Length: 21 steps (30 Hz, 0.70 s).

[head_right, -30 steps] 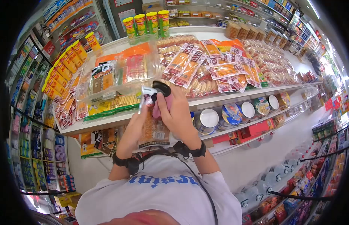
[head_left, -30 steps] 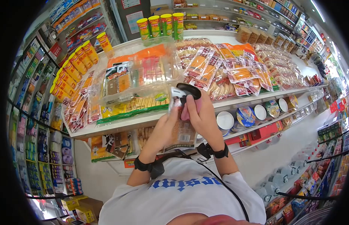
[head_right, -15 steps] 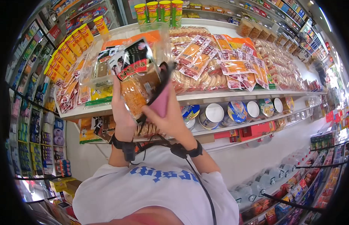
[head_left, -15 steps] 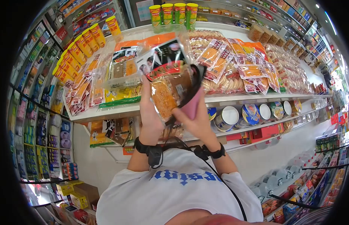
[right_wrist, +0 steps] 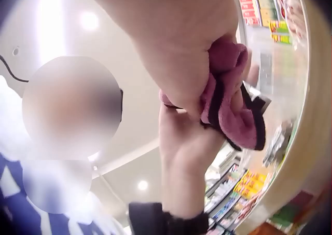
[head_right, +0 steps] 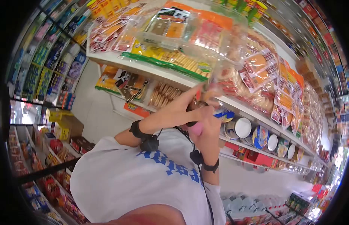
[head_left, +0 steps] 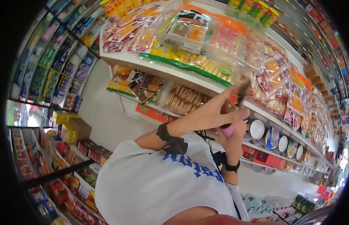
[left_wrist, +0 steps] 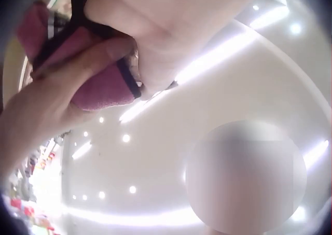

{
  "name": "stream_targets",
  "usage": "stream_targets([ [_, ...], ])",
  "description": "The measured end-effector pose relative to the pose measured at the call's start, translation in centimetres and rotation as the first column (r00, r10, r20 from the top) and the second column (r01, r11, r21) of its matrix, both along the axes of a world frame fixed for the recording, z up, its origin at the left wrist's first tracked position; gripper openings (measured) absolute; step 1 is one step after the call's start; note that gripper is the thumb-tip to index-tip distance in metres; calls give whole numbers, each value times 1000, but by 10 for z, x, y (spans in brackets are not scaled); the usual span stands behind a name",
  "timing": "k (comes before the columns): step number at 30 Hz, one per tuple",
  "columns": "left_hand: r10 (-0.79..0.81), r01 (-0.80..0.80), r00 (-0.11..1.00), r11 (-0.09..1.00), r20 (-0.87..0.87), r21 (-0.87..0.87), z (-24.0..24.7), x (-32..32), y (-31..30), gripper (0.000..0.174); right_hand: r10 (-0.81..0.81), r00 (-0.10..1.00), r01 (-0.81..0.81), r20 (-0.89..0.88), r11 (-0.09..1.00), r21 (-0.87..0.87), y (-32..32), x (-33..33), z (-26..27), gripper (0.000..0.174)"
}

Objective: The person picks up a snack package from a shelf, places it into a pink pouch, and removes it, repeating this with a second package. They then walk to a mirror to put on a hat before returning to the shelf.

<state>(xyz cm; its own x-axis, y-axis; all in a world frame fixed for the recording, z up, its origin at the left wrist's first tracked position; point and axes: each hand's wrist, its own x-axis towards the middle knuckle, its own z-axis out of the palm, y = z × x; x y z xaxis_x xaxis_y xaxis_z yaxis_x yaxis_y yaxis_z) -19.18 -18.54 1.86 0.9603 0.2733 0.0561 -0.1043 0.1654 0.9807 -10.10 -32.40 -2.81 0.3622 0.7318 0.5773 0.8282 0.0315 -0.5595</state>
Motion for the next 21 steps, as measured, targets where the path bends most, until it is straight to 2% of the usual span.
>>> stream_targets([
  [2, -17, 11, 978, 1000, 207, 28, -15, -2, 3, 69, 38, 995, -43, 96, 998, 54, 7, -7, -6, 40],
  [5, 32, -1, 990, 977, 140, -213, -24, -6, 11, 61, 135, 943, -162, -304, 984, -68, 14, -9, 1, 39],
  [6, 125, -69, 986, 910, 111, -408, -23, -7, 9, 52, 158, 949, -190, -273, 977, -95, 16, -11, 12, 39],
  [9, 335, -252, 939, 819, 73, -515, -22, -18, 26, 47, 319, 931, -353, -179, 913, -206, 6, -1, 6, 36],
  [10, 424, -335, 904, 780, 51, -529, -26, -19, 34, 45, 291, 951, -303, -106, 946, -119, 6, -2, 9, 28],
  [11, 464, -375, 885, 762, 41, -527, -24, -24, 40, 42, 148, 928, -188, -343, 978, -88, 4, -3, 9, 26],
  [12, 503, -415, 864, 743, 30, -525, -21, -31, 47, 40, 7, 827, -66, -562, 994, -86, 1, -3, 9, 25],
  [13, 540, -453, 842, 723, 17, -521, -20, -34, 50, 37, -123, 656, 55, -745, 992, -115, -2, -4, 8, 23],
  [15, 500, -443, 866, 762, -5, -474, -23, -34, 50, 35, -96, 761, 148, -642, 989, 28, 13, 0, 11, 23],
  [17, 467, -414, 884, 798, 13, -438, -28, -27, 43, 35, -111, 795, 62, -597, 993, -102, 12, -1, -2, 24],
  [19, 448, -385, 891, 827, 68, -410, -32, -16, 26, 36, 87, 759, -190, -645, 977, -92, 19, -9, 1, 25],
  [20, 392, -376, 917, 911, 72, -171, -35, -18, 24, 42, 187, 719, -318, -669, 945, -79, 21, -12, 2, 25],
  [21, 335, -323, 939, 936, 72, -138, -34, -21, 22, 43, 143, 731, -276, -667, 956, -98, 21, -12, 1, 25],
])
